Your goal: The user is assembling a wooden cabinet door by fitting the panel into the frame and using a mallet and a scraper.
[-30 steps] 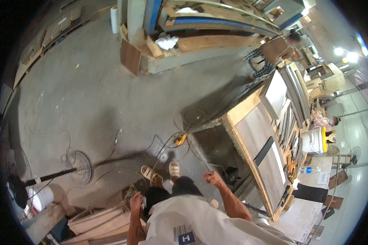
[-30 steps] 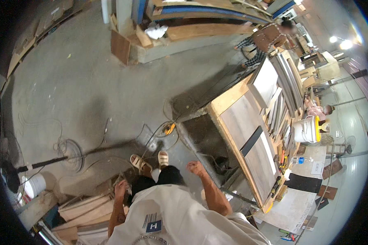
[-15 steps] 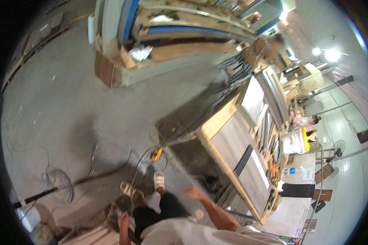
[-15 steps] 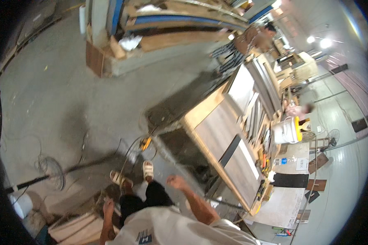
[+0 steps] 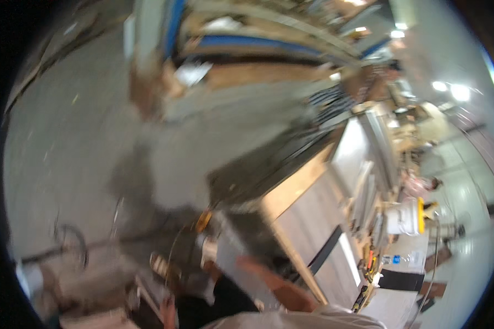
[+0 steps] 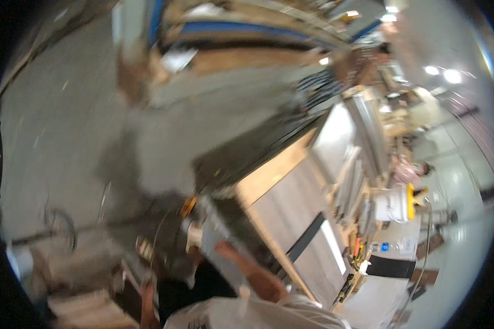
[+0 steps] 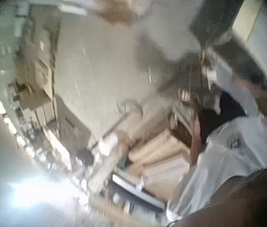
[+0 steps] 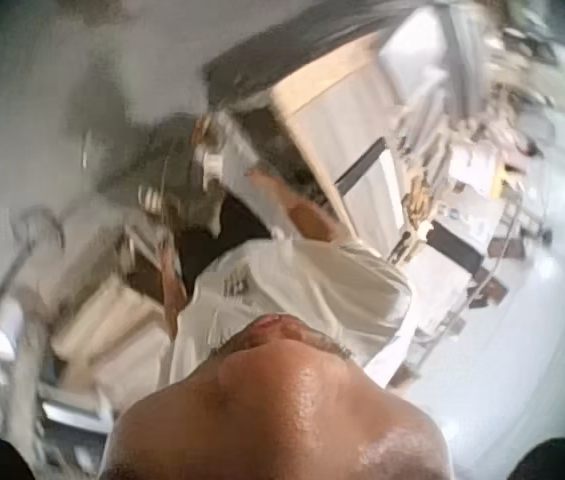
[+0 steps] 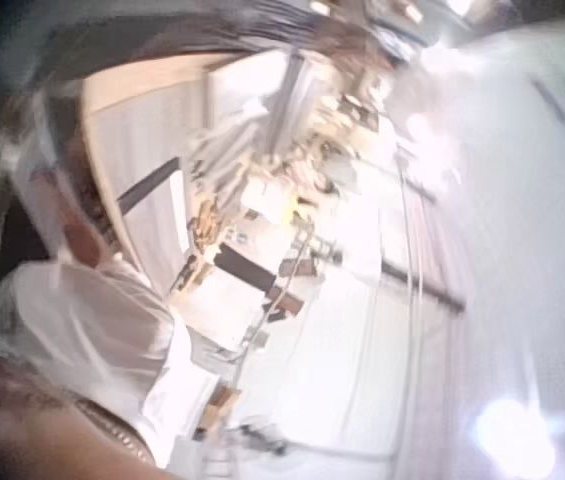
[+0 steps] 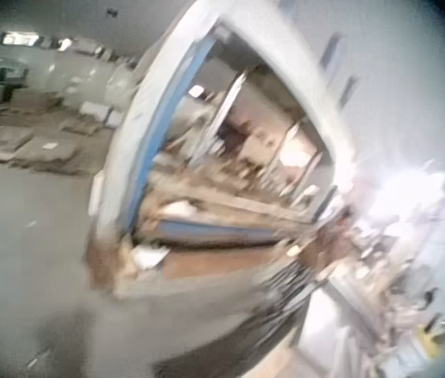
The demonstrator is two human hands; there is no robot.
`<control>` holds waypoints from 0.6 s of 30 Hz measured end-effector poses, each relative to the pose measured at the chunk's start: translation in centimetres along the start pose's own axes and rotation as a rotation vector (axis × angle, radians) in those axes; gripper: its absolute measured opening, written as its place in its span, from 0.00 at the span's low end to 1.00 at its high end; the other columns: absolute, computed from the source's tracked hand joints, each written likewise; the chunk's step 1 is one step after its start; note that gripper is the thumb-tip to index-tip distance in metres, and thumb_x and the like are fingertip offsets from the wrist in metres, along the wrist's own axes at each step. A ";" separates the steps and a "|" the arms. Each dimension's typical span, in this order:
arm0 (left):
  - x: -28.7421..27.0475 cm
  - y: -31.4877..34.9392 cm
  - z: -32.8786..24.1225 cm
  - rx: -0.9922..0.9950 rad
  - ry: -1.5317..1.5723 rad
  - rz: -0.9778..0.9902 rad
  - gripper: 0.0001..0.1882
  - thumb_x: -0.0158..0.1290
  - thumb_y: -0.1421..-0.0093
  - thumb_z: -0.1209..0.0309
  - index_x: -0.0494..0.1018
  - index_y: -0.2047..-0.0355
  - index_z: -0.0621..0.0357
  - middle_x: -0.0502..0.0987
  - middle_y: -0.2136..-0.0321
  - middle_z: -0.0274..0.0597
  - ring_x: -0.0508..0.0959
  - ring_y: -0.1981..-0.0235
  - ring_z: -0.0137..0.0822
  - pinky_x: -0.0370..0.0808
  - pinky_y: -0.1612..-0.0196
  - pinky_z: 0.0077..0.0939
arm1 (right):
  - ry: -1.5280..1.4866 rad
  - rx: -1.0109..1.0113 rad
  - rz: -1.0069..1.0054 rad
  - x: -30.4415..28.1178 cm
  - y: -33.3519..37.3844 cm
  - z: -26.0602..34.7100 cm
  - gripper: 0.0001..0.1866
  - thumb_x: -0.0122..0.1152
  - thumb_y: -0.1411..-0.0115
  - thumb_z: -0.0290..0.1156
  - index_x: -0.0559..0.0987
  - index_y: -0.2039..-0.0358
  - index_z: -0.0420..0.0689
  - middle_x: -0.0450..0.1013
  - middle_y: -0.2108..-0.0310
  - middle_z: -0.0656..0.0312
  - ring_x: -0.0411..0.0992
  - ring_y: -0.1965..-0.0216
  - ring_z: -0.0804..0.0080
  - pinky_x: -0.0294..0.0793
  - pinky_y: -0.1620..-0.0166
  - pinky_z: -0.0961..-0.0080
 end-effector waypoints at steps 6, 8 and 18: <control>1.9 1.0 2.4 -0.203 0.066 -0.191 0.26 0.50 0.37 0.61 0.69 0.43 0.65 0.71 0.45 0.60 0.71 0.46 0.63 0.69 0.46 0.50 | 0.291 0.046 0.141 4.4 -13.8 3.6 0.09 0.57 0.39 0.33 0.82 0.63 0.44 0.79 0.65 0.55 0.77 0.61 0.61 0.75 0.56 0.65; 4.2 0.7 3.0 -0.300 -0.045 -0.176 0.27 0.49 0.38 0.61 0.66 0.41 0.63 0.69 0.43 0.59 0.68 0.44 0.62 0.67 0.44 0.51 | 0.367 0.053 0.152 6.0 -18.4 2.0 0.09 0.54 0.38 0.33 0.82 0.64 0.46 0.78 0.64 0.53 0.77 0.60 0.55 0.75 0.55 0.63; 7.3 -2.8 4.5 -0.360 -0.531 -0.310 0.26 0.52 0.41 0.57 0.72 0.47 0.62 0.71 0.45 0.52 0.68 0.45 0.54 0.64 0.44 0.50 | 0.994 -0.350 0.025 16.1 -41.7 0.6 0.13 0.55 0.45 0.25 0.80 0.59 0.43 0.76 0.60 0.47 0.76 0.56 0.48 0.75 0.53 0.56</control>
Point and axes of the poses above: each hand's wrist, its own y-axis away from the middle knuckle, its own x-axis out of the palm, z = x × y, the point moved 10 cm from there along -y, towards the middle knuckle
